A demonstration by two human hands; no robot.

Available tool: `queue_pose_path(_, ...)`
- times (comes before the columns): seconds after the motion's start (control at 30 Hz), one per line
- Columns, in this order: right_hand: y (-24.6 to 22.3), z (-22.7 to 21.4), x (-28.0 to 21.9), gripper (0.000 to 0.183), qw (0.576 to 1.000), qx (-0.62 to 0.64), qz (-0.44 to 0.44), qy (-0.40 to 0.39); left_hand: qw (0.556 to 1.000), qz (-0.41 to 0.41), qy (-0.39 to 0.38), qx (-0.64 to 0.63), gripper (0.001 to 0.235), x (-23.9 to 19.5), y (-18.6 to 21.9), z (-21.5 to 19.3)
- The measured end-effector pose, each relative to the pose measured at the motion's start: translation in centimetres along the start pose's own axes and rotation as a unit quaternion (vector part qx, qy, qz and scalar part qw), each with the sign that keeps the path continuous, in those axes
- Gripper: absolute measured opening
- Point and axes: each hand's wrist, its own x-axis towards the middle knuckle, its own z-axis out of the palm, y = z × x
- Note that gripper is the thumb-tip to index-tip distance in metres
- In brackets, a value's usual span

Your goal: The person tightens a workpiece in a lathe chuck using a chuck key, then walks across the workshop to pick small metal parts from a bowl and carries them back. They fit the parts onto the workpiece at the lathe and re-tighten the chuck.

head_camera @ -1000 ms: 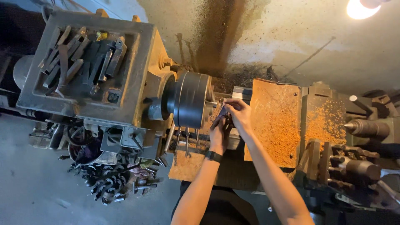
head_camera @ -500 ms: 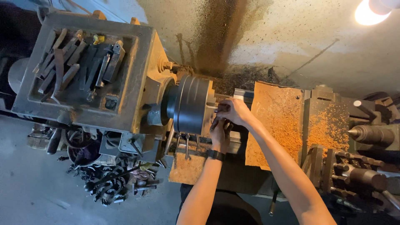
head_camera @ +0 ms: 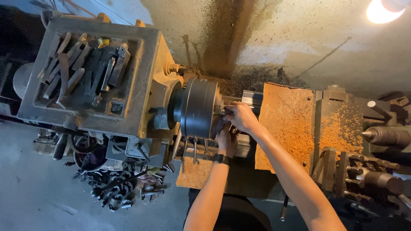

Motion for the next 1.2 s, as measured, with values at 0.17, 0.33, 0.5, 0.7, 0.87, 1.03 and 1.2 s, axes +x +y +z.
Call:
queue_pose_path(0.17, -1.5, -0.8, -0.5, 0.045, 0.999, -0.038, -0.008, -0.006, 1.0, -0.02, -0.017, 0.007, 0.021, 1.9, -0.6, -2.0)
queue_pose_path(0.33, -1.1, -0.3, -0.6, 0.044, 0.996, -0.053, -0.062, 0.029, 0.94, 0.127, -0.077, 0.308, 0.033, 1.6, -0.4, -2.4)
queue_pose_path(0.5, -1.2, -0.2, -0.8, 0.048, 0.994, -0.077, -0.074, 0.029, 0.999, -0.008, -0.033, 0.014, 0.02, 3.0, -0.9, -3.0)
queue_pose_path(0.7, -1.5, -0.1, -0.7, 0.047, 0.994, -0.098, -0.051, 0.006, 0.999, -0.004, -0.017, 0.04, 0.029, -0.1, 0.8, 0.4)
queue_pose_path(0.87, -1.1, 0.2, -0.7, 0.048, 0.992, -0.101, -0.07, 0.02, 0.999, -0.002, -0.022, 0.038, 0.034, -0.7, 1.1, 1.0)
queue_pose_path(1.03, -1.1, 0.1, -0.6, 0.051, 0.991, -0.116, -0.068, 0.01, 0.999, -0.009, -0.018, 0.031, 0.033, -0.3, 0.9, 0.6)
queue_pose_path(1.2, -1.8, -0.5, -0.8, 0.044, 0.99, -0.129, -0.041, -0.026, 0.997, 0.001, -0.051, 0.05, 0.031, 0.7, 0.4, -0.9)
